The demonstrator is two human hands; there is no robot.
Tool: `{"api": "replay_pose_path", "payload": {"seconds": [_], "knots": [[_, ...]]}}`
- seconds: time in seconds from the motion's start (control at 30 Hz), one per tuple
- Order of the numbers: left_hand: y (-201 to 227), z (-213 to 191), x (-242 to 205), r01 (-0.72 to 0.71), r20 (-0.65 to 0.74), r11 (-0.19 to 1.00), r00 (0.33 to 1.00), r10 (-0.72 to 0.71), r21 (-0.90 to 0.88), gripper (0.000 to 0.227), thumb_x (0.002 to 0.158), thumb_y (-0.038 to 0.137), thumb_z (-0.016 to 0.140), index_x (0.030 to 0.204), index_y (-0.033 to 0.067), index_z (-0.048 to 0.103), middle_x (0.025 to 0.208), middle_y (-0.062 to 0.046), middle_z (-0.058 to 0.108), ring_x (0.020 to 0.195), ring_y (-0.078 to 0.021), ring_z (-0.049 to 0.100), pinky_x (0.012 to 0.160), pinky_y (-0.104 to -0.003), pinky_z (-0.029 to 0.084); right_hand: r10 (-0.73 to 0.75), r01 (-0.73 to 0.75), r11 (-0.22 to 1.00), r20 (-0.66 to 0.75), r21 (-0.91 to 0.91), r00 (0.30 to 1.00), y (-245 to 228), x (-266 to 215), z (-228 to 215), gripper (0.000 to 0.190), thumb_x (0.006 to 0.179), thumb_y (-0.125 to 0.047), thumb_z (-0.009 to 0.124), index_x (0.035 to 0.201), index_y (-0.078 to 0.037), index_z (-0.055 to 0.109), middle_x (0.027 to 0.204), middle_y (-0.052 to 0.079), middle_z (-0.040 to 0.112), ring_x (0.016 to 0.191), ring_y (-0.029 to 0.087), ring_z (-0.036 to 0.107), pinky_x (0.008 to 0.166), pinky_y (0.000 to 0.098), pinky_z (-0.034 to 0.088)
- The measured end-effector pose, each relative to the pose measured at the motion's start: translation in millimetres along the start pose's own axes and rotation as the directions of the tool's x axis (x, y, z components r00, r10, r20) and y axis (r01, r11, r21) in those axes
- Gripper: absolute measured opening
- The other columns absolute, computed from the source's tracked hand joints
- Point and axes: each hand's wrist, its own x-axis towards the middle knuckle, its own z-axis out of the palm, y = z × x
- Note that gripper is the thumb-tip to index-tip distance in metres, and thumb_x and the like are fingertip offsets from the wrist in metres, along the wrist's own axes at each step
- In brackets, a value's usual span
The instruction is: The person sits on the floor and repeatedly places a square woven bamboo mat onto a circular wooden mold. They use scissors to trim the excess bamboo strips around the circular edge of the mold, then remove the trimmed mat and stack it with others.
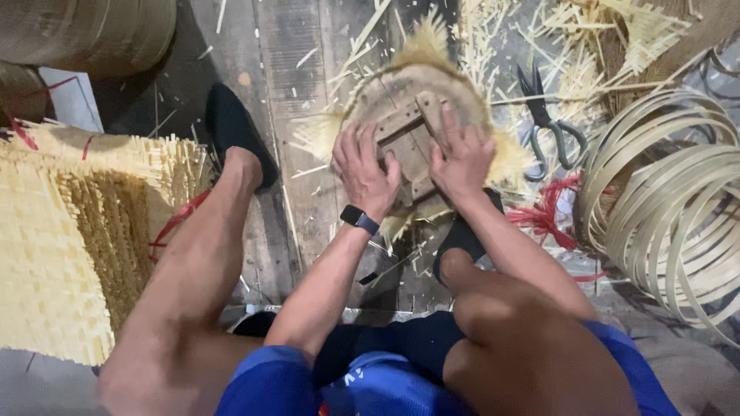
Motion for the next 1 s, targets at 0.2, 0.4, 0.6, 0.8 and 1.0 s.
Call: {"api": "replay_pose_path", "payload": {"seconds": [0.2, 0.4, 0.6, 0.8, 1.0], "knots": [[-20, 28, -20, 0.017, 0.147, 0.998, 0.989, -0.025, 0.059, 0.079, 0.082, 0.035, 0.075, 0.145, -0.0027, 0.047, 0.154, -0.031, 0.036, 0.143, -0.0475, 0.032, 0.122, -0.061, 0.022, -0.021, 0.031, 0.977, -0.051, 0.210, 0.998, 49, -19, 30, 0.061, 0.088, -0.027, 0.085, 0.143, -0.022, 0.061, 0.114, 0.013, 0.064, 0.107, 0.029, 0.062, 0.094, 0.0443, 0.051], [12, 84, 5, 0.160, 0.309, 0.987, 0.939, -0.150, -0.008, 0.107, 0.088, 0.059, 0.070, 0.155, -0.0101, 0.024, 0.163, -0.034, 0.018, 0.153, -0.0467, 0.015, 0.123, -0.060, 0.008, 0.512, -0.515, 0.857, -0.085, -0.013, 0.855, 191, -41, -2, 0.044, 0.091, -0.011, 0.080, 0.128, 0.002, 0.060, 0.121, 0.024, 0.051, 0.106, 0.036, 0.058, 0.089, 0.0455, 0.052], [52, 108, 16, 0.152, 0.178, 0.988, 0.972, -0.154, 0.026, 0.116, 0.076, 0.049, 0.076, 0.156, -0.0097, 0.016, 0.163, -0.034, 0.020, 0.154, -0.0486, 0.013, 0.128, -0.057, 0.008, 0.686, -0.664, 0.726, 0.260, -0.180, 0.679, 244, -58, 4, 0.076, 0.075, -0.023, 0.089, 0.136, 0.001, 0.050, 0.136, 0.027, 0.054, 0.128, 0.046, 0.056, 0.113, 0.0517, 0.046], [22, 92, -1, -0.060, 0.393, 0.998, 0.917, 0.062, -0.017, 0.114, 0.073, 0.036, 0.080, 0.159, -0.0030, 0.016, 0.166, -0.026, 0.023, 0.157, -0.0417, 0.015, 0.128, -0.054, 0.011, 0.600, -0.540, 0.794, 0.220, -0.279, 0.769, 235, -37, -15, 0.091, 0.067, -0.020, 0.096, 0.136, 0.007, 0.043, 0.143, 0.034, 0.038, 0.117, 0.051, 0.055, 0.100, 0.0518, 0.048], [11, 93, -7, -0.079, 0.343, 0.992, 0.933, 0.109, -0.102, 0.111, 0.076, 0.035, 0.080, 0.161, -0.0025, 0.018, 0.168, -0.025, 0.022, 0.158, -0.0407, 0.015, 0.129, -0.044, 0.021, 0.588, -0.474, 0.797, 0.302, -0.375, 0.750, 229, -23, -21, 0.077, 0.067, -0.020, 0.096, 0.127, 0.005, 0.055, 0.124, 0.028, 0.062, 0.115, 0.044, 0.062, 0.100, 0.0506, 0.050]]}}
